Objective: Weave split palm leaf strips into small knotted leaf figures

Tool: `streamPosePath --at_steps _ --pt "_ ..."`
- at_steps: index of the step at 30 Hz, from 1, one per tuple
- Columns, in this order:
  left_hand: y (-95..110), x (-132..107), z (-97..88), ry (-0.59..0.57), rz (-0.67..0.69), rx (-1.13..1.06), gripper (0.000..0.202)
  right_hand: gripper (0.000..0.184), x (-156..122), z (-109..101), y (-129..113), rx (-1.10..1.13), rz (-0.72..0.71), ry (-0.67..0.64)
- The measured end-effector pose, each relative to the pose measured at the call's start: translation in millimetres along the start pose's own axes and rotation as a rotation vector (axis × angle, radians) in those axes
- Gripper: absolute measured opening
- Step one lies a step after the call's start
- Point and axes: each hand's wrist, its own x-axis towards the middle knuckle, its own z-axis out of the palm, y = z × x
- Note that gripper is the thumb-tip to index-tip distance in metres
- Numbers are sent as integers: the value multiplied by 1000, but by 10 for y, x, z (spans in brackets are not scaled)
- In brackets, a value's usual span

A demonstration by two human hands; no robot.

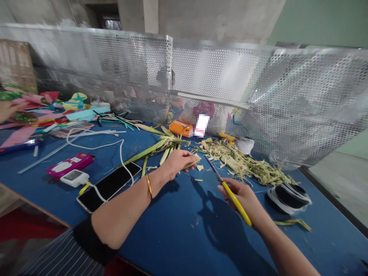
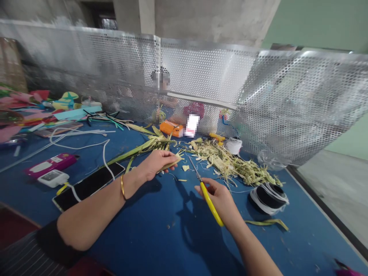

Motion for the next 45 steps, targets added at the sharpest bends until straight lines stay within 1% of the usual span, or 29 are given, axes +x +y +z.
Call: streamPosePath --at_steps 1,2,3,5,7,8,9,10,11,13,14,15,16,17,18,21,23,25,26,27,28,30,32,33,35,37,39,41,45 --pt "40 -6 -37 26 -17 -87 9 64 7 -35 6 -28 9 18" --pt "80 -10 -79 43 -45 -197 8 60 7 -75 9 -63 10 7" --pt "116 -11 -121 39 -94 -312 8 56 0 -118 8 -95 7 -37" --pt "168 -7 -192 4 -204 -459 13 47 -29 -188 -7 -124 15 -214" --pt "183 0 -216 -2 -246 -525 15 44 -48 -219 -29 -102 62 -408" --pt "177 1 -206 12 -252 -525 16 44 -43 -220 -36 -89 95 -466" --pt "163 1 -182 24 -262 -510 16 44 -25 -215 -39 -83 129 -486" --pt "141 -2 -147 21 -283 -485 16 44 6 -208 -34 -84 157 -464" --pt "114 -6 -104 7 -307 -456 16 43 46 -203 -22 -102 169 -393" --pt "53 -19 -12 -58 -336 -434 14 39 135 -210 18 -227 142 -144" --pt "23 -27 31 -60 -317 -431 13 37 170 -220 40 -340 115 -6" --pt "-4 -37 69 -36 -273 -432 10 35 192 -231 59 -461 86 98" --pt "-28 -47 102 6 -228 -426 9 35 198 -237 72 -584 62 158" --pt "-48 -58 129 37 -186 -416 8 34 187 -234 78 -701 44 177" --pt "-64 -71 153 58 -149 -404 8 35 162 -219 76 -804 33 164" --pt "-103 -107 206 39 -72 -360 10 36 32 -120 35 -1047 -11 118" --pt "-131 -129 236 15 -41 -343 12 33 -56 -55 -2 -1151 -52 102" --pt "-164 -152 270 -12 -36 -339 14 25 -116 -23 -41 -1196 -104 98" --pt "-182 -165 291 -26 -41 -341 15 22 -134 -18 -62 -1171 -143 117" --pt "-201 -179 313 -45 -48 -347 15 21 -146 -15 -85 -1090 -193 143" --pt "-221 -195 339 -65 -59 -355 16 22 -153 -8 -110 -942 -244 164" --pt "-259 -231 395 -93 -77 -369 16 26 -165 33 -167 -482 -294 132" --pt "-291 -266 453 -96 -74 -362 15 29 -186 120 -221 17 -231 10" --pt "-302 -283 479 -89 -73 -348 14 30 -200 174 -243 203 -177 -39" --pt "-312 -312 521 -78 -71 -306 13 30 -230 277 -270 435 -79 -79" --pt "-306 -334 544 -72 -65 -254 14 30 -254 342 -274 576 20 -103" --pt "-291 -344 547 -72 -40 -206 16 30 -263 356 -266 654 100 -133" --pt "-276 -340 534 -75 -18 -171 16 31 -259 333 -255 650 117 -126" --pt "-281 -290 492 -79 -6 -148 17 33 -242 274 -238 527 79 -79"
